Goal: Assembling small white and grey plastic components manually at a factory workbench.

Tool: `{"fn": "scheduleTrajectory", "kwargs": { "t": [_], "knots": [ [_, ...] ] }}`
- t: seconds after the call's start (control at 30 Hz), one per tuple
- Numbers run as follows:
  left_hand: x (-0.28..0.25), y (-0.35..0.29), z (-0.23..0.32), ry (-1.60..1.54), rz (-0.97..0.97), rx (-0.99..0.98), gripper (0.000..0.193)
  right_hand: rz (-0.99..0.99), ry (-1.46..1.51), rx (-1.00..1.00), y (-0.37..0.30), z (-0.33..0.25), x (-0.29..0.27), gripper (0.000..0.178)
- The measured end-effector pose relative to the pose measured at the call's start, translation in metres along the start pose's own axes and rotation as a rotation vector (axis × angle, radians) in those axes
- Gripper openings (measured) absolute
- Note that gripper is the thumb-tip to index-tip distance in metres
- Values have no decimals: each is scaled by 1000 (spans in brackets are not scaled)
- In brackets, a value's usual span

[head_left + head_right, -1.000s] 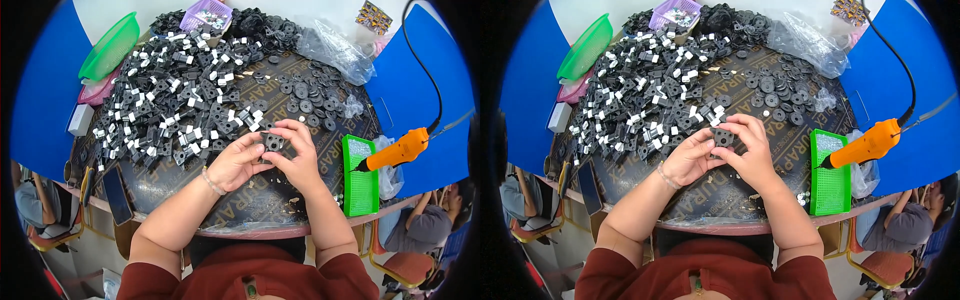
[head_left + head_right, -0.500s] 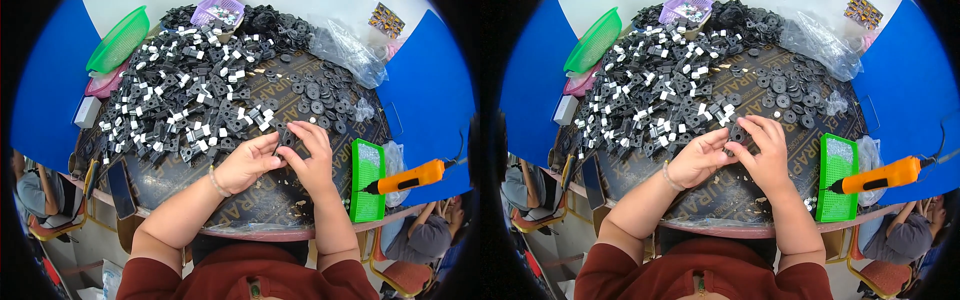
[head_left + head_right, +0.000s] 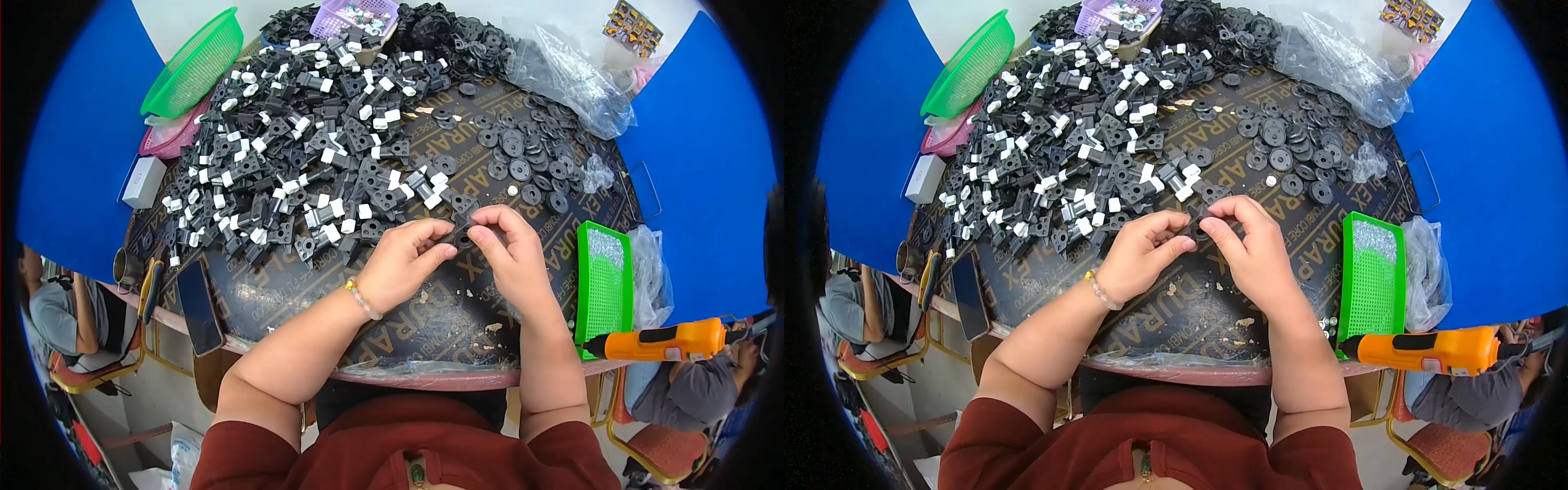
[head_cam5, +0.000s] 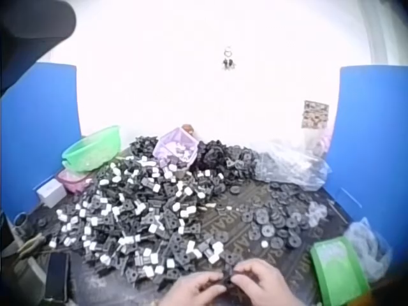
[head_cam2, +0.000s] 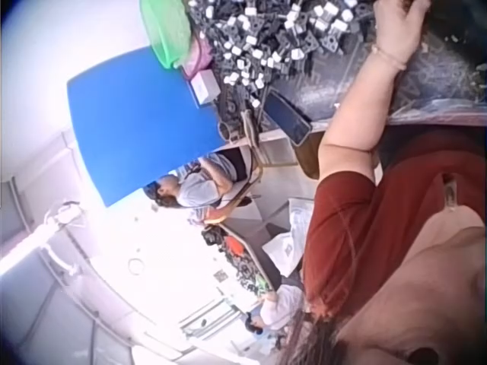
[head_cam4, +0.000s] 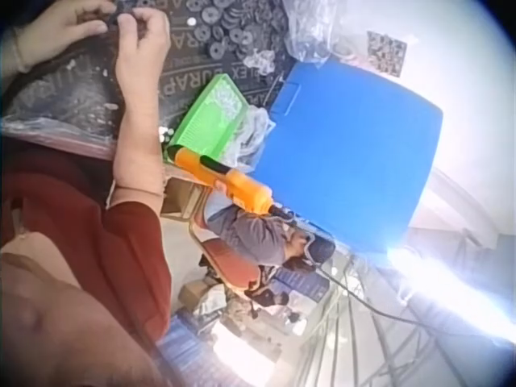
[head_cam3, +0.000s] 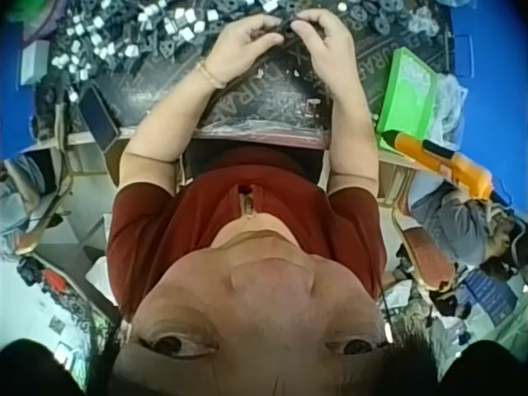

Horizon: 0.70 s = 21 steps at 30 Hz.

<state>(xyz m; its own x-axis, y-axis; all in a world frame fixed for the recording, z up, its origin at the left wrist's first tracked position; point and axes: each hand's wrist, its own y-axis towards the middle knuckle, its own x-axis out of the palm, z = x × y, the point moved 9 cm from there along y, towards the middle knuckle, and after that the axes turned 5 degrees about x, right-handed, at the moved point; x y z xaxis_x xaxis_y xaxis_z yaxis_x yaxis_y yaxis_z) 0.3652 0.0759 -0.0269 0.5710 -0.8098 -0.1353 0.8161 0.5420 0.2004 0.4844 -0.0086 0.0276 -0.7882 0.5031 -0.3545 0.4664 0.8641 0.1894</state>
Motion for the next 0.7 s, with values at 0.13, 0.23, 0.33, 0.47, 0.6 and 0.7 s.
{"fn": "scheduleTrajectory", "kwargs": {
  "t": [0.13, 0.23, 0.33, 0.47, 0.6, 0.7],
  "knots": [
    [1, -5, 4, 10, 3, -35, 24, -21, 49, 105, 0, 9, 1, 19],
    [1, -6, 7, -55, 60, -22, 26, -57, 157, 182, -1, 14, 2, 17],
    [3, -5, 5, -122, 44, -2, 25, -25, 176, 133, -3, 10, 0, 16],
    [-1, 2, 21, -65, 48, 150, 45, -58, -231, -236, -5, -18, 12, 19],
    [-6, 2, 4, -1, 11, 22, 53, -32, -18, 37, 7, 11, -4, 30],
    [-10, 5, 8, -360, 135, 17, 35, 236, -243, -36, 21, 29, -54, 27]
  ]
}}
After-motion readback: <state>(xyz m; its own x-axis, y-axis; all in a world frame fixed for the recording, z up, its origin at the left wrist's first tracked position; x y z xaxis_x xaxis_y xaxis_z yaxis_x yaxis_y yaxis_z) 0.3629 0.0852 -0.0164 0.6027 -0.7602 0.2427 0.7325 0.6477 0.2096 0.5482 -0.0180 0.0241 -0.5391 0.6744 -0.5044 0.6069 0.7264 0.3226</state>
